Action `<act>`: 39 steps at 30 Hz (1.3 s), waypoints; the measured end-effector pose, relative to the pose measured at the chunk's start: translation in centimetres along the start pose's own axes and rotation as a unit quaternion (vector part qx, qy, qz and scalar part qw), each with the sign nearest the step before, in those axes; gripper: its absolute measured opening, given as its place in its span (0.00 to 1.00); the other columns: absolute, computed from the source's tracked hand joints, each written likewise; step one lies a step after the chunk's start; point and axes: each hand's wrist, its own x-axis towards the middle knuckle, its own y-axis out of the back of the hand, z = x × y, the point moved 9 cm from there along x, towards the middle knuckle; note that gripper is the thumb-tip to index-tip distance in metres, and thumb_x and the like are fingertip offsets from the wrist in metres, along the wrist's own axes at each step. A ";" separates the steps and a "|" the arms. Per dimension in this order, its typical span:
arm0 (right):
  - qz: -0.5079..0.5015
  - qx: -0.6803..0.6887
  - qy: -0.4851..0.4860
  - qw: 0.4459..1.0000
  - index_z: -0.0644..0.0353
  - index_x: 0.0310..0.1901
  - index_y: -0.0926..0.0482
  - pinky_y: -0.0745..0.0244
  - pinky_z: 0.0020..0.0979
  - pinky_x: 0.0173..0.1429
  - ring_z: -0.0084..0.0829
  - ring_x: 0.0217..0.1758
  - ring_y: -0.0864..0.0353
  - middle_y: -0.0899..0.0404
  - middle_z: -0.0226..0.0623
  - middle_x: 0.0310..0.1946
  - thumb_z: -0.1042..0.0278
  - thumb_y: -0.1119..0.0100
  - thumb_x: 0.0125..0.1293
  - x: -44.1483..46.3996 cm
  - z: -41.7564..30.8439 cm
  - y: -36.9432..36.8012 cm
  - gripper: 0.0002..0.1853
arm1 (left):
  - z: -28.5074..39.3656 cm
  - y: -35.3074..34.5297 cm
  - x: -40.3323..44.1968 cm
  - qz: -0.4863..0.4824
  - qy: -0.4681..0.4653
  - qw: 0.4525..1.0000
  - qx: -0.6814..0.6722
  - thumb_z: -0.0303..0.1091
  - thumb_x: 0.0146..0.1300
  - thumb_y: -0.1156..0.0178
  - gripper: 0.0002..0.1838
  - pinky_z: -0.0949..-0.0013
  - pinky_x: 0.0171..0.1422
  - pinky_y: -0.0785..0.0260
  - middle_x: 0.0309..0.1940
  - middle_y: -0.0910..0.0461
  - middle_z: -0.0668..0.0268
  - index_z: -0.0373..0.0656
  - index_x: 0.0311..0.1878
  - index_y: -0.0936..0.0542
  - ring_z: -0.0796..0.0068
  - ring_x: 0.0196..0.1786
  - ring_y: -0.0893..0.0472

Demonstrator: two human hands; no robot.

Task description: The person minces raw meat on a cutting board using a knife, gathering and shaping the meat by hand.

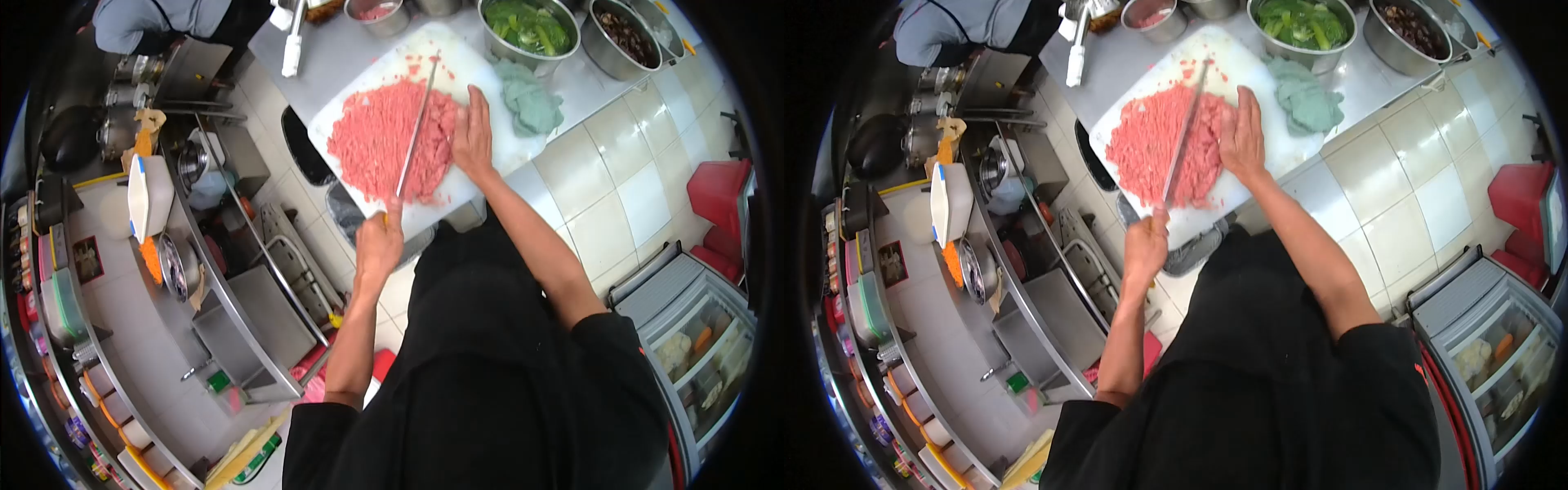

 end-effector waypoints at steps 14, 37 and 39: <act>-0.013 0.014 -0.011 1.000 0.73 0.73 0.42 0.45 0.46 0.79 0.60 0.75 0.40 0.41 0.64 0.72 0.46 0.64 0.81 -0.1 0.0 -0.3 0.35 | 0.7 1.7 -1.7 0.062 -0.045 0.985 -0.156 0.55 0.79 0.57 0.33 0.50 0.35 0.30 0.19 0.24 0.47 0.31 0.32 0.22 0.47 0.24 0.23; -0.029 -0.006 -0.012 0.999 0.72 0.74 0.42 0.44 0.45 0.79 0.59 0.76 0.40 0.41 0.63 0.72 0.45 0.63 0.81 -0.3 -0.1 -0.4 0.36 | -3.4 -0.2 -0.5 0.078 -0.062 0.963 -0.252 0.53 0.79 0.53 0.31 0.55 0.34 0.30 0.20 0.23 0.53 0.32 0.30 0.23 0.58 0.24 0.23; -0.029 -0.005 -0.010 1.000 0.72 0.74 0.42 0.44 0.45 0.79 0.59 0.75 0.40 0.41 0.63 0.72 0.45 0.63 0.81 -0.1 -0.3 -0.8 0.36 | -5.4 -2.9 1.6 0.020 -0.029 0.995 0.094 0.56 0.79 0.54 0.32 0.66 0.29 0.34 0.20 0.27 0.68 0.33 0.35 0.19 0.78 0.24 0.28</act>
